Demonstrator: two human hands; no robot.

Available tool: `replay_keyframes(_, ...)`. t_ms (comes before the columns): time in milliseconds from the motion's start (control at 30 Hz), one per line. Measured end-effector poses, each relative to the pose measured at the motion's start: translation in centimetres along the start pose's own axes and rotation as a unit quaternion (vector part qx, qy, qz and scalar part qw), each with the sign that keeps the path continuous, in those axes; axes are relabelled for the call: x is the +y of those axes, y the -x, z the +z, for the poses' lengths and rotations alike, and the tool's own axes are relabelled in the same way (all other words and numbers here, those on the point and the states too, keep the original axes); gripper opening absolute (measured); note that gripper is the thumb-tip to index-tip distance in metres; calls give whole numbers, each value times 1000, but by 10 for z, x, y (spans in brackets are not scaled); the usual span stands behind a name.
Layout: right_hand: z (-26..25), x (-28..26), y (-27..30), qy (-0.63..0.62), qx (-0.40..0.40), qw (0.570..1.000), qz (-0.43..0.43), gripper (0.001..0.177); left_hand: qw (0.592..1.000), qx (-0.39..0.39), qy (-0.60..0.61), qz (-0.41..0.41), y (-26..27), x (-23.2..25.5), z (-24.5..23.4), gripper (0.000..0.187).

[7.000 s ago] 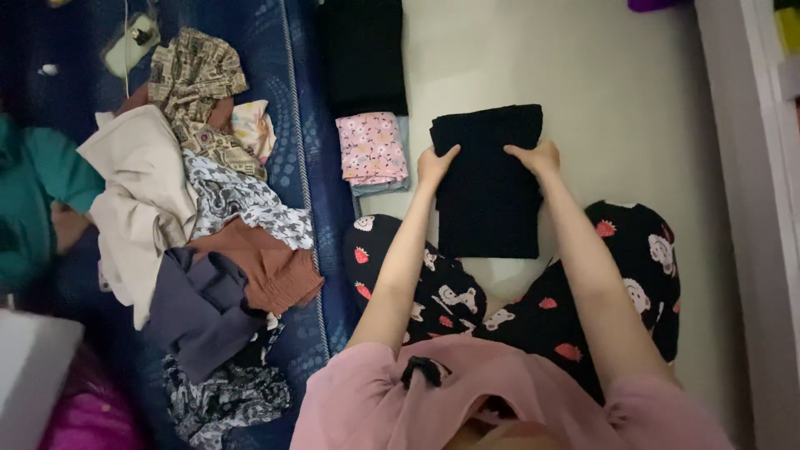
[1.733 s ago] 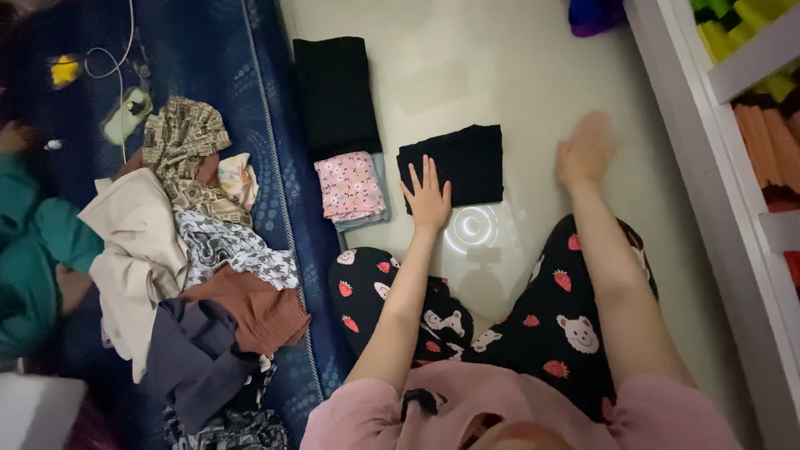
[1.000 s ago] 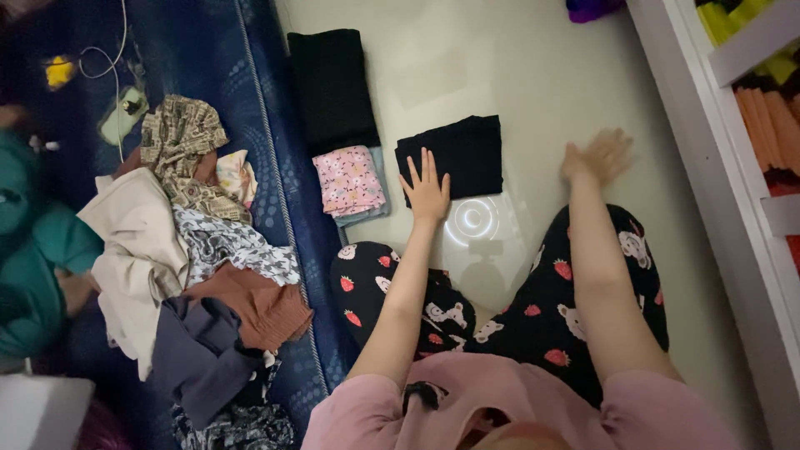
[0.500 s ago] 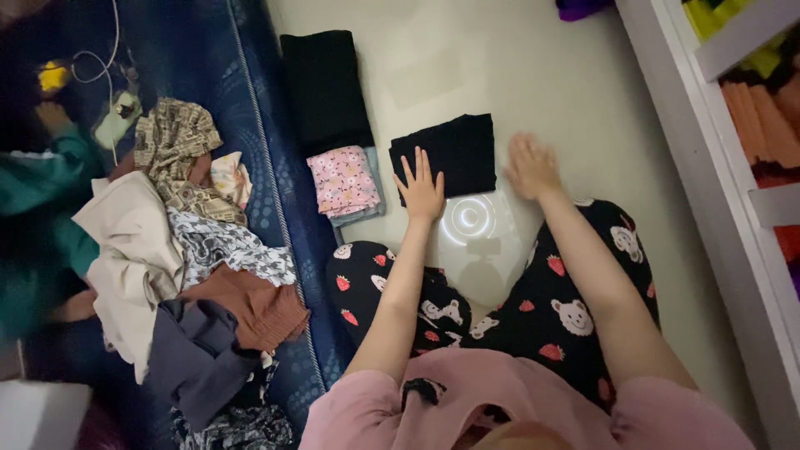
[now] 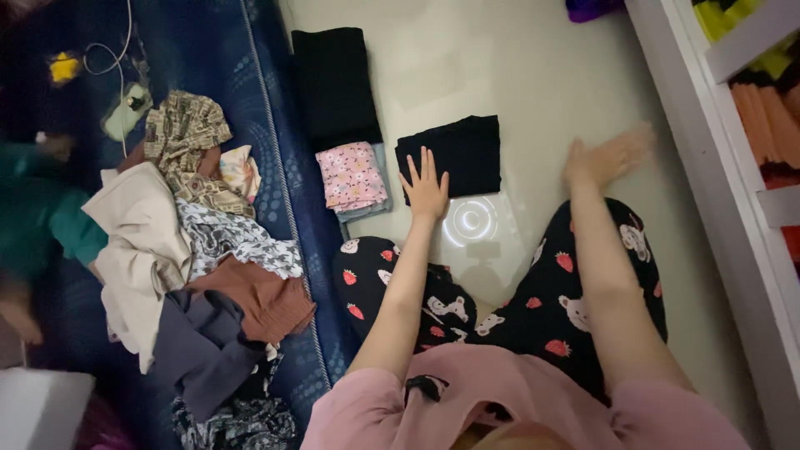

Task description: Folding laundry while sitting on the floor.

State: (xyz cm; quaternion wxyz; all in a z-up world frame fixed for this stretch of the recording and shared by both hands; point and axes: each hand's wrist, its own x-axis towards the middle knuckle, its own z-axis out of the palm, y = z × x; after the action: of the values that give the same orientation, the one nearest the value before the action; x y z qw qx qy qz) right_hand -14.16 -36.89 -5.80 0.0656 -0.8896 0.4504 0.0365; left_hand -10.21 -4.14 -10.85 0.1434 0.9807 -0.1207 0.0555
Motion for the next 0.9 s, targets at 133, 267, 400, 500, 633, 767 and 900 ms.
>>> replay_keyframes(133,41,-9,-2,-88,159,961,-209,63,1000,4,-13,-6,3,2,1,74)
replay_keyframes(267,6,-35,32,-45,167,921,-348,21,999,15,-34,-14,1,9,-2,75)
replay_keyframes(400,16,-46,43,-51,225,873,-430,25,999,26,-15,29,3,24,-14,74)
replay_keyframes(500,11,-49,52,-42,178,874,-450,28,997,14,20,76,1,35,-20,71)
replay_keyframes(633,20,-64,70,-60,112,867,-482,53,993,4,29,114,-6,43,-22,68)
replay_keyframes(767,48,-97,88,-182,65,831,-522,64,993,26,25,114,-17,41,-2,67)
replay_keyframes(900,69,-113,104,-241,-3,808,-537,65,995,5,17,99,-22,32,11,65)
